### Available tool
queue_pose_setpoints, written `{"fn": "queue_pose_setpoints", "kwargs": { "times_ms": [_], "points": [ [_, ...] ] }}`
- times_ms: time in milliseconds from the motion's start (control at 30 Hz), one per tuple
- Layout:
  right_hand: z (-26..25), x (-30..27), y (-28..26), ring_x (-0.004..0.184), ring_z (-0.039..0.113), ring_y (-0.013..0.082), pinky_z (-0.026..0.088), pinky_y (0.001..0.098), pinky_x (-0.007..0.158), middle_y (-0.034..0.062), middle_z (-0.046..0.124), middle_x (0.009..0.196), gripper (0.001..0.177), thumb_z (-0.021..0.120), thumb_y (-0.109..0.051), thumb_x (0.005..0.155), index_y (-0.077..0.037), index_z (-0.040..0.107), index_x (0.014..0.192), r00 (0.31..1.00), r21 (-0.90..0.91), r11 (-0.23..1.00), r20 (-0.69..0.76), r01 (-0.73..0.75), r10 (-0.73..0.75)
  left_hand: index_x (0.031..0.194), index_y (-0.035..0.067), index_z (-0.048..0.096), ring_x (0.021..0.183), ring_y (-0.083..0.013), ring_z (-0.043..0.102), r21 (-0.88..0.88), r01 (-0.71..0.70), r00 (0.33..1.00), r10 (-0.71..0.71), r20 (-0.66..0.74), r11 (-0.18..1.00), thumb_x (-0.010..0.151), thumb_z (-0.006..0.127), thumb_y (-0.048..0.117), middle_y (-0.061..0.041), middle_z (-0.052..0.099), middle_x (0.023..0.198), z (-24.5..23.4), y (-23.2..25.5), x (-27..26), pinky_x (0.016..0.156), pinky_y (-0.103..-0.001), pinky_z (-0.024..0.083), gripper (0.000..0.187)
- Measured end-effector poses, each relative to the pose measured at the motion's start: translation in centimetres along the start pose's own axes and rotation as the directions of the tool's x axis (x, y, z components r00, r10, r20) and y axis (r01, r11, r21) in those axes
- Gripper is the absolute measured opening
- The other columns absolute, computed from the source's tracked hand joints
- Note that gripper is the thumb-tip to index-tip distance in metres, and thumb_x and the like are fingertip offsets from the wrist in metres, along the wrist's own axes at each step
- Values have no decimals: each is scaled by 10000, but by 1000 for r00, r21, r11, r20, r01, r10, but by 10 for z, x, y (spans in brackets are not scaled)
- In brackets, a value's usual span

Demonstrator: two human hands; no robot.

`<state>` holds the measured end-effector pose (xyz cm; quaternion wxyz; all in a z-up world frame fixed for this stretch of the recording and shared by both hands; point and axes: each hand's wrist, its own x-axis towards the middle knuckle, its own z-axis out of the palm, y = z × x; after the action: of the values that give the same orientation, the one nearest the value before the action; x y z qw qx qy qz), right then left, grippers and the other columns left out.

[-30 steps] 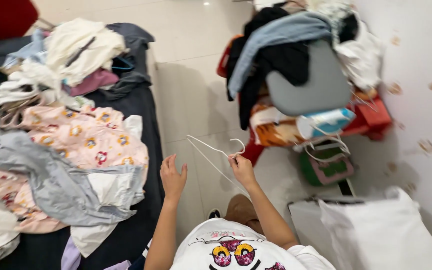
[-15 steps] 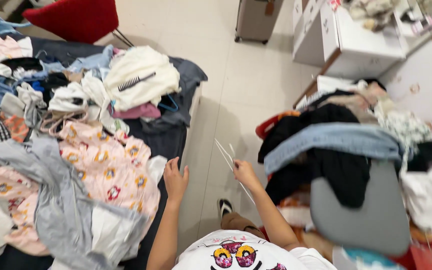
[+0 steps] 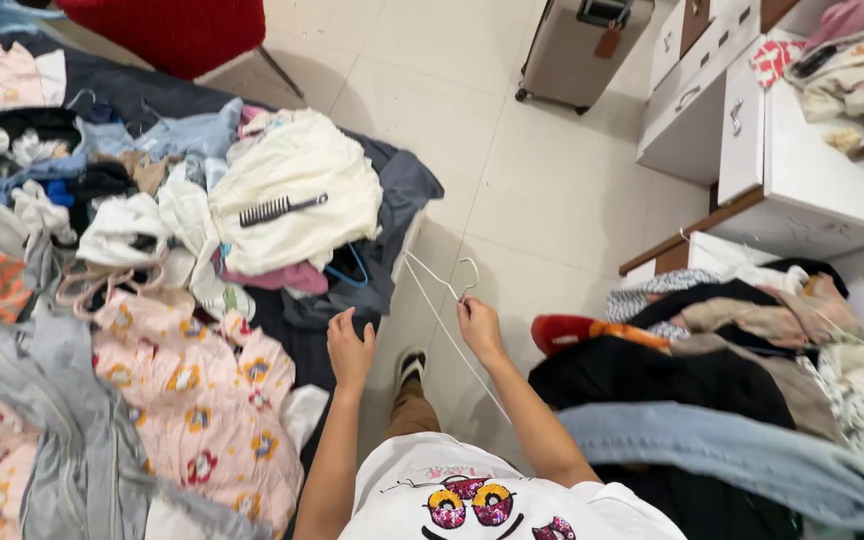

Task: The person sorts and folds various clothing items from a pile on a bed. They handle hangers, a white t-shirt, a pair of jeans, and a black garment, placing folded items on a nearby chair and suitcase.

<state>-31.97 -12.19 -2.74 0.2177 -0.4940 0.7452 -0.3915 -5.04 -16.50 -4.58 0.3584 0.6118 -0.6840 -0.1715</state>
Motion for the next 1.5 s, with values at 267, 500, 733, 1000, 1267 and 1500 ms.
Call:
{"fn": "queue_pose_setpoints", "kwargs": {
  "times_ms": [267, 500, 733, 1000, 1267, 1500],
  "points": [
    [-17, 171, -14, 677, 667, 421, 511, 510, 633, 203, 684, 699, 274, 618, -288, 980, -51, 704, 873, 990, -248, 965, -130, -84, 53, 1308, 25, 591, 1158, -417, 573, -39, -120, 992, 121, 20, 992, 877, 728, 181, -212, 590, 1239, 69, 42, 188, 967, -491, 470, 478],
    [-64, 295, 21, 660, 656, 432, 502, 522, 608, 201, 669, 674, 290, 594, -293, 1000, -54, 678, 860, 954, -232, 956, -277, -181, 113, 1302, 7, 585, 1152, -424, 577, -120, -203, 972, 215, 92, 972, 872, 731, 160, -236, 584, 1255, 161, 107, 309, 977, -485, 472, 479],
    [-143, 471, 80, 625, 643, 426, 488, 524, 583, 195, 652, 646, 293, 582, -281, 1008, -48, 657, 849, 931, -239, 953, -353, -184, 91, 1299, 10, 586, 1149, -434, 569, -133, -260, 960, 270, 71, 957, 859, 741, 160, -236, 583, 1238, 303, 201, 436, 975, -486, 474, 491],
    [-243, 667, 134, 613, 634, 431, 486, 514, 569, 210, 641, 645, 303, 585, -258, 1024, -23, 633, 840, 913, -230, 947, -390, -226, 123, 1320, 13, 573, 1138, -410, 584, -201, -287, 943, 313, 110, 936, 884, 729, 147, -227, 582, 1271, 437, 327, 579, 956, -492, 485, 482],
    [-294, 800, 225, 674, 650, 451, 502, 536, 607, 232, 665, 736, 270, 607, -239, 999, -18, 649, 848, 867, -258, 929, -485, -263, 111, 1319, 10, 571, 1148, -406, 583, -252, -355, 899, 403, 172, 900, 876, 730, 131, -225, 582, 1269, 557, 411, 688, 955, -487, 487, 486],
    [-373, 901, 316, 760, 663, 483, 526, 562, 672, 265, 690, 825, 222, 623, -227, 972, -20, 699, 949, 810, -330, 886, -580, -326, 82, 1314, 9, 570, 1157, -401, 578, -357, -433, 838, 515, 179, 828, 880, 737, 113, -222, 582, 1269, 664, 508, 803, 957, -472, 494, 477]
  ]
}}
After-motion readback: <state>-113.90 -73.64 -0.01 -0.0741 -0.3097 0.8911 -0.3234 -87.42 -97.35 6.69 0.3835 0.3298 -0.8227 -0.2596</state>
